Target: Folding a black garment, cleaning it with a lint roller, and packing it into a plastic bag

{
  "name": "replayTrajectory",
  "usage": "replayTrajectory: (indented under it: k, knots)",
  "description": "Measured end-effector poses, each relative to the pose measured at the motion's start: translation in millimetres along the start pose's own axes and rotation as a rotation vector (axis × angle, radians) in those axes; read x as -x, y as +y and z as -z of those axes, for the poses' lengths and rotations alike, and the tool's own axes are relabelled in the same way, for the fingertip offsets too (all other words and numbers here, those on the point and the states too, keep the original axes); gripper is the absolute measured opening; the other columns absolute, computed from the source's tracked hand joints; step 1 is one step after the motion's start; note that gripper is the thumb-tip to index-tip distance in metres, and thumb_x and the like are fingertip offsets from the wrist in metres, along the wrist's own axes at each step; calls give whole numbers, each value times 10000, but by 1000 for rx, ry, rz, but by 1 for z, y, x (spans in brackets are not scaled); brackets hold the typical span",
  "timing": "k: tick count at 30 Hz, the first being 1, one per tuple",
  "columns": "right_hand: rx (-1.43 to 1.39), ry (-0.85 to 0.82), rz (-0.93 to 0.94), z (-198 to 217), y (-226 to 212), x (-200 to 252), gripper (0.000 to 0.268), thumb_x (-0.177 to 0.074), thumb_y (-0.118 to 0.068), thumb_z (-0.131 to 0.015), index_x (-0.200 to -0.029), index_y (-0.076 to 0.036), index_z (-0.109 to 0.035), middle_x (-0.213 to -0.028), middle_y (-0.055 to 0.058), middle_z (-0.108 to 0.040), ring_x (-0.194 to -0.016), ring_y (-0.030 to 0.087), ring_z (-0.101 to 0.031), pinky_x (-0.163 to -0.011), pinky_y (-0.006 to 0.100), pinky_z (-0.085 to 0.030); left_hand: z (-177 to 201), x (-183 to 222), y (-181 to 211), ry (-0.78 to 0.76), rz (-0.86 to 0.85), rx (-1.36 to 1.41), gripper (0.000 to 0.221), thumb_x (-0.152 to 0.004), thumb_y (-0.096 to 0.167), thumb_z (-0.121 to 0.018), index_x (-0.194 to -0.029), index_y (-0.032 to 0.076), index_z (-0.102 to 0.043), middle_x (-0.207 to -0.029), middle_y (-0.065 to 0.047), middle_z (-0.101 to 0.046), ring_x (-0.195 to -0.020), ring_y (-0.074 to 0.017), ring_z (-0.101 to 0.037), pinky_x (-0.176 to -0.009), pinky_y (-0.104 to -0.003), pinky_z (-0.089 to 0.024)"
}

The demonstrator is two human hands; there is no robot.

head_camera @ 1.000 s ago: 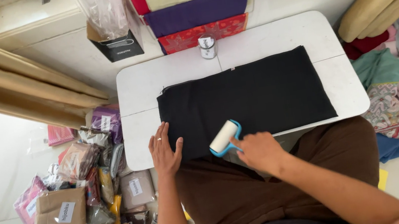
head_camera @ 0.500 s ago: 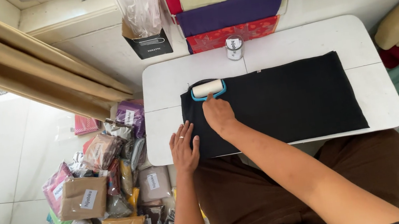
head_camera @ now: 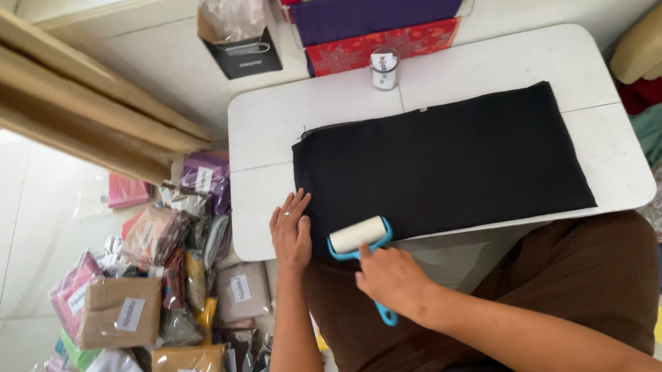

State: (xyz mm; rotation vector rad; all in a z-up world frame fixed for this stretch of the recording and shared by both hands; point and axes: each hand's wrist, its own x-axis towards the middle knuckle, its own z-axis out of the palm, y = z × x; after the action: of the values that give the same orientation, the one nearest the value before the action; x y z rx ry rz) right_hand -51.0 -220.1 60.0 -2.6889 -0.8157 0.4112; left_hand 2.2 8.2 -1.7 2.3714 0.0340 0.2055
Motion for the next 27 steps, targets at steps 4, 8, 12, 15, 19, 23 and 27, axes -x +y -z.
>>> replayTrajectory:
  k: [4, 8, 12, 15, 19, 23, 27]
  knots:
    - [31, -66, -32, 20, 6, 18, 567, -946, -393, -526, -1326, 16, -620, -795, 199, -732, -757, 445, -754, -650, 589, -594, 0, 2, -8, 35, 9, 123, 511, -963, 203, -427, -1434, 286, -608, -1498, 42, -583, -1447, -192, -465, -1247, -444, -199]
    - [113, -41, 59, 25, 20, -9, 497, -940, -392, -508, -1332, -118, -642, -847, 164, -748, -792, 412, -765, -685, 546, -606, -4, 0, -16, 146, -4, 270, 490, -1004, 190, -391, -1437, 242, -614, -1451, -3, -624, -1397, -228, -518, -1225, -439, -271]
    - [103, 58, 104, 17, 17, -71, 469, -932, -309, -556, -1290, -23, -655, -836, 204, -741, -764, 422, -757, -653, 530, -609, 0, 5, -5, 279, 20, 392, 508, -1068, 224, -309, -1529, 160, -512, -1525, -70, -548, -1415, -296, -486, -1221, -474, -295]
    - [139, 174, 87, 0, 10, -130, 486, -907, -118, -476, -1325, 96, -597, -829, 222, -750, -769, 399, -763, -649, 502, -618, -5, 5, -12, 258, 10, 356, 508, -1081, 233, -326, -1564, 138, -449, -1547, -103, -514, -1415, -338, -470, -1207, -486, -319]
    - [124, 256, 77, 4, 2, -184, 468, -918, -46, -465, -1320, 176, -553, -840, 250, -745, -761, 400, -759, -646, 502, -620, 2, 4, 1, 240, -14, 295, 521, -1076, 207, -345, -1576, 68, -394, -1560, -203, -464, -1412, -419, -444, -1197, -529, -327]
    - [148, 270, 38, 7, -3, -202, 455, -926, 4, -453, -1330, 199, -530, -834, 233, -749, -770, 382, -764, -655, 499, -624, 3, 5, 0, 202, 50, 259, 544, -1084, 265, -349, -1614, 146, -332, -1582, -152, -449, -1431, -376, -435, -1215, -501, -310]
    - [191, 270, 39, -4, -5, -176, 472, -942, -50, -477, -1357, 168, -528, -808, 192, -758, -736, 351, -769, -613, 475, -628, -2, 4, -10, 196, 31, 279, 548, -1076, 260, -337, -1608, 132, -342, -1563, -192, -461, -1420, -414, -434, -1202, -516, -318]
